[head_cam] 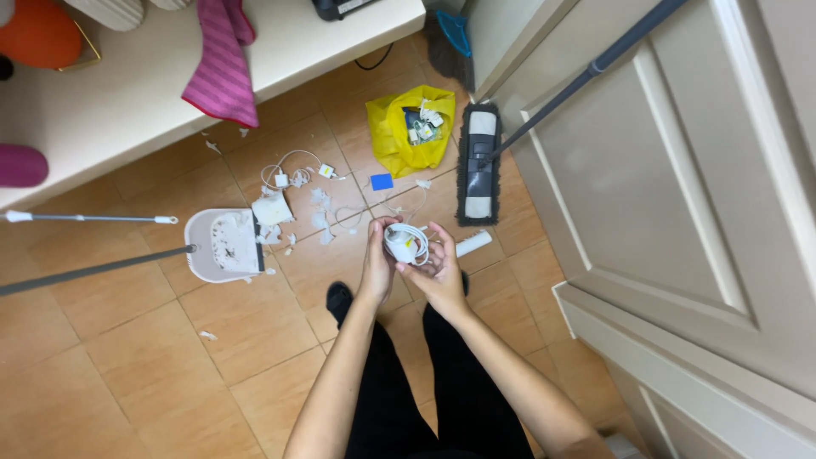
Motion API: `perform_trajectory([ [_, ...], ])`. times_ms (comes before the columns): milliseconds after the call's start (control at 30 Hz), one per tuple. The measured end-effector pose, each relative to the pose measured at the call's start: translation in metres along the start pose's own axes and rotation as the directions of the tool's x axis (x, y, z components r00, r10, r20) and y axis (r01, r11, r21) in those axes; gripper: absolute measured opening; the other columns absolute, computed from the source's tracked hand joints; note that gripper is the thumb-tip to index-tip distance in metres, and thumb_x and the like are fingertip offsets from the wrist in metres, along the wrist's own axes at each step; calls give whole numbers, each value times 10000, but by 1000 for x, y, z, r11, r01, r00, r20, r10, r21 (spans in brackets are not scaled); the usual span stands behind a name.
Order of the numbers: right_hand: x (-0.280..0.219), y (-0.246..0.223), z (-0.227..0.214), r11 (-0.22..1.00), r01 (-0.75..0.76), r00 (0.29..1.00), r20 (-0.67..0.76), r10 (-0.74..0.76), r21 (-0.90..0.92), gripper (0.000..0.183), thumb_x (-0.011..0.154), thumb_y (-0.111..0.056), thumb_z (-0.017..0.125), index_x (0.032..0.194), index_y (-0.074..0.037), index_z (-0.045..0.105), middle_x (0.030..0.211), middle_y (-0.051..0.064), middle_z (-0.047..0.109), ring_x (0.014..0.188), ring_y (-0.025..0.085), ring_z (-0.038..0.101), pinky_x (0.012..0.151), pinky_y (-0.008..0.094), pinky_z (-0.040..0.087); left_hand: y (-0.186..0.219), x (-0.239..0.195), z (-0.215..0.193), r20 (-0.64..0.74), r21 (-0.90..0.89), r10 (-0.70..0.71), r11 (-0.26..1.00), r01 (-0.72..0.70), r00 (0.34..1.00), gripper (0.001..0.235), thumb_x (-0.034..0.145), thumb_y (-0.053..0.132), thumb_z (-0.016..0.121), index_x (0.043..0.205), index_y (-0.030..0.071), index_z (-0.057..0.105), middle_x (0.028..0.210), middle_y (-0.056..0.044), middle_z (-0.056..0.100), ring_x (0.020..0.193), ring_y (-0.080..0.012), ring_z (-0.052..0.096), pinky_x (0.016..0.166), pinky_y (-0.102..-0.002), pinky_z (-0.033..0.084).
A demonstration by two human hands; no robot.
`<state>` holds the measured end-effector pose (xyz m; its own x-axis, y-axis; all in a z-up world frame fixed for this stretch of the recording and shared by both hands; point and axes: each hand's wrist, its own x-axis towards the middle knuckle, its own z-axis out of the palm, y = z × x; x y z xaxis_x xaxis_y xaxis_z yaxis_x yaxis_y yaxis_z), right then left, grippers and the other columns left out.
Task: The person organizes white charging cables and adapters by coiling them and placing them into a yellow bag. They then use a broom to sweep debris and a blue sponge into a dustpan.
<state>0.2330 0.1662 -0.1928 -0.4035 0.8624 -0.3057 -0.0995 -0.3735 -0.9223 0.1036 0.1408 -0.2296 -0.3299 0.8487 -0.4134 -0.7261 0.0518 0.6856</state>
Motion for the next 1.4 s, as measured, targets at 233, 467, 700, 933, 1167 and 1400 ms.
perform_trajectory([
  [233, 25, 56, 54, 998, 44, 999, -23, -42, 51, 1009, 767, 49, 837, 1570, -97, 244, 1313, 139, 633, 1163, 189, 642, 966, 316, 545, 30, 19, -71, 92, 81, -35, 996, 28, 995, 495, 1096, 497, 321, 1263, 71, 509, 1326, -103, 539, 1229, -217, 561, 1067, -391, 459],
  [467, 51, 118, 58, 999, 19, 994, -110, -15, 41, 973, 777, 72, 832, 1564, -83, 281, 1323, 148, 651, 1173, 197, 656, 976, 320, 547, 27, 56, -116, 181, 170, -185, 973, 154, 966, 511, 1083, 524, 358, 1253, 70, 520, 1333, -120, 575, 1255, -219, 563, 1080, -395, 446],
  [700, 87, 167, 18, 996, -50, 988, -143, 60, 76, 1008, 787, 81, 800, 1603, -96, 236, 1338, 147, 654, 1128, 186, 694, 976, 320, 579, -49, 100, -144, 222, 106, -183, 981, 163, 958, 568, 1094, 553, 366, 1351, 62, 492, 1380, -129, 548, 1312, -231, 533, 1125, -404, 410],
  [933, 176, 301, -63, 988, -118, 982, -137, 131, 104, 1002, 829, 30, 797, 1627, -141, 215, 1250, 120, 714, 1130, 152, 669, 944, 303, 574, -128, 176, -214, 34, 297, -125, 949, 110, 992, 701, 1009, 598, 364, 1507, 107, 335, 1533, -108, 438, 1444, -237, 417, 1167, -423, 306],
  [1167, 337, 461, -178, 969, -22, 960, -265, 89, 247, 975, 791, 19, 805, 1589, -172, 279, 1265, 86, 701, 1083, 174, 693, 819, 303, 582, -217, 261, -315, -113, 291, -212, 927, 236, 971, 642, 1015, 580, 391, 1401, 77, 484, 1345, -124, 603, 1235, -246, 598, 1021, -415, 484],
  [1400, 520, 521, -223, 950, 241, 900, -320, -295, -198, 828, 820, 56, 862, 1494, -25, 389, 1310, 154, 679, 1176, 216, 686, 961, 290, 570, -285, 328, -365, -87, 447, -195, 869, 213, 977, 422, 1013, 391, 523, 1277, 61, 542, 1227, -88, 639, 1048, -192, 640, 885, -354, 507],
])
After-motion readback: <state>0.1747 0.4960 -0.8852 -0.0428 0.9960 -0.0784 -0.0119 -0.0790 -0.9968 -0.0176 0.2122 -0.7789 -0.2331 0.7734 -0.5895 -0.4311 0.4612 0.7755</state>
